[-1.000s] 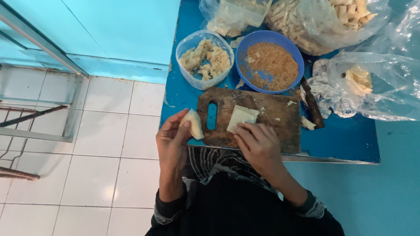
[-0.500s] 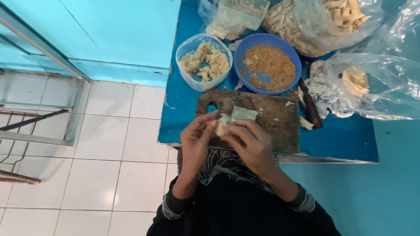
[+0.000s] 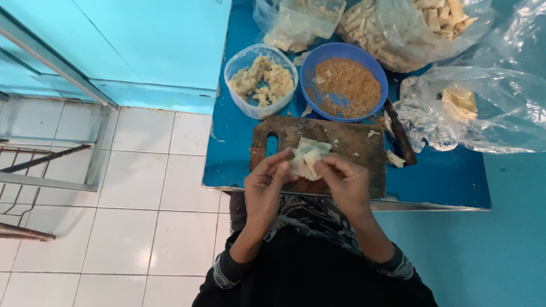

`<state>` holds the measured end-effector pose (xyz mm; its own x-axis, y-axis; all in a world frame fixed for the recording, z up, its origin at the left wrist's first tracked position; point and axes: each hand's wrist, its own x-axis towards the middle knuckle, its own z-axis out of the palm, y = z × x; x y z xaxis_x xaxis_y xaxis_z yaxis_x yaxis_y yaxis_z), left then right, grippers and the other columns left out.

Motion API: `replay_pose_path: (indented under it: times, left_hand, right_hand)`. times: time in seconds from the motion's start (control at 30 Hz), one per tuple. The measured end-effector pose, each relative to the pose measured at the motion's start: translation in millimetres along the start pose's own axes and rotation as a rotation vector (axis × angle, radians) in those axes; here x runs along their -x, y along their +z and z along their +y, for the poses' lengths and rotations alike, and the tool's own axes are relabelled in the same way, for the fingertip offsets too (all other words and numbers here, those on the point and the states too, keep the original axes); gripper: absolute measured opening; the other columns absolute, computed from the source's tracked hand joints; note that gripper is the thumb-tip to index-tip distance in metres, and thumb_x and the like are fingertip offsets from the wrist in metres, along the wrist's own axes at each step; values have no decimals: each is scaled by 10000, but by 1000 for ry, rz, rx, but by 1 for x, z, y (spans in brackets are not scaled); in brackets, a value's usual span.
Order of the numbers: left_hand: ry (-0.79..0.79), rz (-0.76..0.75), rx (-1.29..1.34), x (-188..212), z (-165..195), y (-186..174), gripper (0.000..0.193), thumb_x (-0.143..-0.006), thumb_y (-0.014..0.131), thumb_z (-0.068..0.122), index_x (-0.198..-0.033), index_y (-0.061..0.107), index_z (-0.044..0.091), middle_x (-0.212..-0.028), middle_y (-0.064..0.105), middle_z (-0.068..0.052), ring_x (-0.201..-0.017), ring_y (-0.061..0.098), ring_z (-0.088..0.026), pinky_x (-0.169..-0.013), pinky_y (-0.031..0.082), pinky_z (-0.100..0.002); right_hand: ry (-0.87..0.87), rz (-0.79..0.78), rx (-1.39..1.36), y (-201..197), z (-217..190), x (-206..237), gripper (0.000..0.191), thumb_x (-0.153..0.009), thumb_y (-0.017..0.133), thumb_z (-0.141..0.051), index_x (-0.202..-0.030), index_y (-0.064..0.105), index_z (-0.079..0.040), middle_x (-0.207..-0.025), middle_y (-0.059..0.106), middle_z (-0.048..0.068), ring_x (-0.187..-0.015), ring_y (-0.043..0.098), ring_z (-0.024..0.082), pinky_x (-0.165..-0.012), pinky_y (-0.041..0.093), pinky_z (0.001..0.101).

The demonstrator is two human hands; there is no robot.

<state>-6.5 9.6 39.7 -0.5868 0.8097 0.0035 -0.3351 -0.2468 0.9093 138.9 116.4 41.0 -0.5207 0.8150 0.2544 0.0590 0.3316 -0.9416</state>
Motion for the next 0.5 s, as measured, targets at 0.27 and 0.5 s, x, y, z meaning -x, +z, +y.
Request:
replay_pose_path:
  times: [0.27, 0.5]
  left_hand:
    - [188, 49, -295, 8, 1, 21, 365, -940, 755, 27, -1297, 682, 8, -1050, 667, -37, -896, 679, -71, -763, 581, -229]
    - [153, 155, -227, -7, 8, -23, 306, -974, 734, -4, -1280, 727, -1, -993, 683, -32, -842, 582, -80, -717, 479, -229]
  right_hand:
    - [112, -62, -164, -3, 21, 9, 159, -963, 711, -80, -1084, 738, 20, -1005, 739, 58, -876, 702, 87, -745, 586, 245]
    - [244, 106, -649, -49, 23, -22, 83, -996, 708, -58, -1064, 749, -36, -1006, 741, 89, -867, 711, 127, -763, 592, 270]
